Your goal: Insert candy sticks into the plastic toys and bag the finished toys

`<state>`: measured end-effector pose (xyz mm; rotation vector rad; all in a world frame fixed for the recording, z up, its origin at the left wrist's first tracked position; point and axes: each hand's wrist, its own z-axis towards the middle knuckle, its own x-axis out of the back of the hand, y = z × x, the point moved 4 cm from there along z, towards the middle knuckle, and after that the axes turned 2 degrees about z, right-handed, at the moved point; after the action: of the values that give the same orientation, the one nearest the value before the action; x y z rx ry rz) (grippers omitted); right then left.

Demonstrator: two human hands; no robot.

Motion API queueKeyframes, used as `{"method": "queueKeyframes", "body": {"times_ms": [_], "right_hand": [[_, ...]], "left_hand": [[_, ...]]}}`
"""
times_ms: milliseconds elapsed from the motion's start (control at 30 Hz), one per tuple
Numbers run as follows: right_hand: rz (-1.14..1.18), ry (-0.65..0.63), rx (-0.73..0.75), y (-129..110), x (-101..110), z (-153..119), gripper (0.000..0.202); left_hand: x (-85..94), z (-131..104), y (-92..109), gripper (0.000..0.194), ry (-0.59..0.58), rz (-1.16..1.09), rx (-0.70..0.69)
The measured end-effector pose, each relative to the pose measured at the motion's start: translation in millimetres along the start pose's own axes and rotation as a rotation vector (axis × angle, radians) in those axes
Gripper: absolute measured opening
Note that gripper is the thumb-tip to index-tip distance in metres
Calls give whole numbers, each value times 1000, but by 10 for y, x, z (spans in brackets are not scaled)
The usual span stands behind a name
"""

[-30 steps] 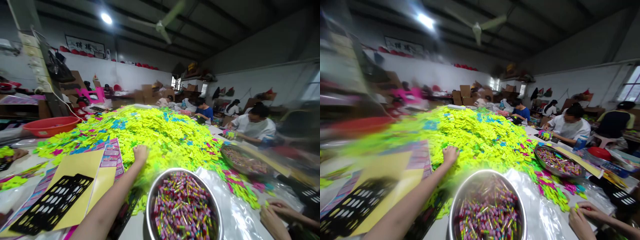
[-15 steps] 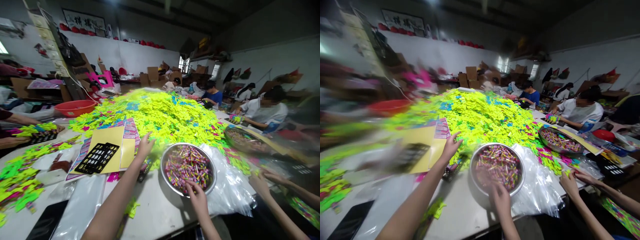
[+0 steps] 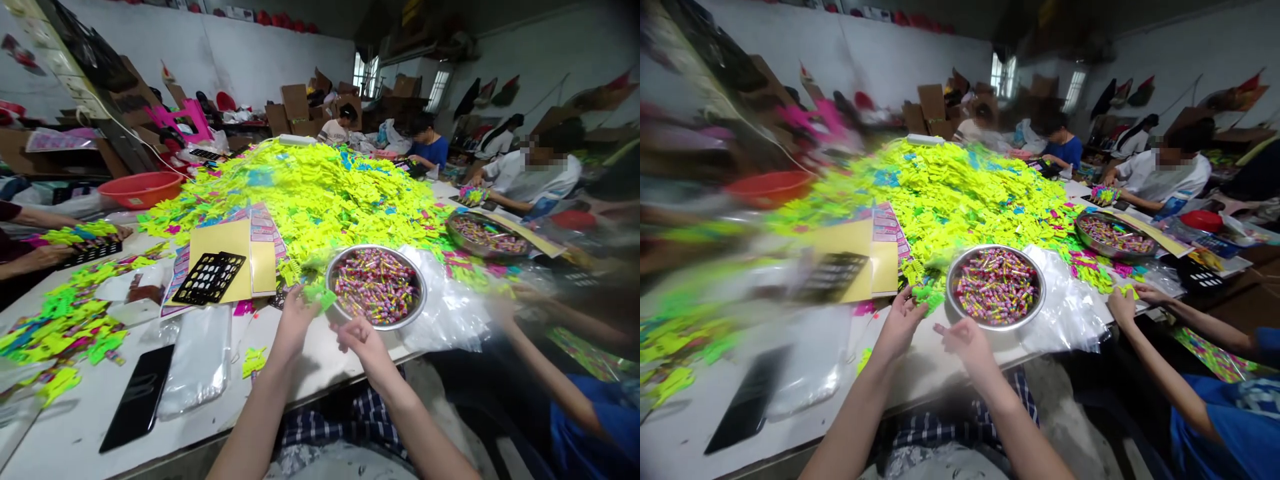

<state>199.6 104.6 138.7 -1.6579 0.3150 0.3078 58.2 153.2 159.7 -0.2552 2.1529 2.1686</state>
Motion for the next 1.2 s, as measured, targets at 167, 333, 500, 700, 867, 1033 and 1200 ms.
{"method": "queueKeyframes", "body": {"times_ms": [167, 333, 500, 700, 867, 1033, 1200], "right_hand": [[-4, 1, -7, -8, 21, -46, 36], [-63, 38, 31, -78, 77, -70, 38], [-53, 52, 16, -121, 84, -81, 41], [-105, 10, 8, -130, 80, -71, 39], [-238, -36, 38, -120, 142, -67, 41], [-255, -1, 80, -163, 178, -131, 41], [-384, 31, 213, -266, 162, -238, 31]], "left_hand": [[-163, -139, 151, 37, -158, -124, 50], [-254, -181, 173, 33, -194, -148, 68], [-294, -190, 132, 33, -195, -160, 91], [-337, -192, 95, 34, -270, -184, 123], [-376, -214, 86, 35, -328, -133, 120], [-405, -242, 79, 35, -298, -76, 97], [-421, -264, -6, 36, -280, -76, 143]]}}
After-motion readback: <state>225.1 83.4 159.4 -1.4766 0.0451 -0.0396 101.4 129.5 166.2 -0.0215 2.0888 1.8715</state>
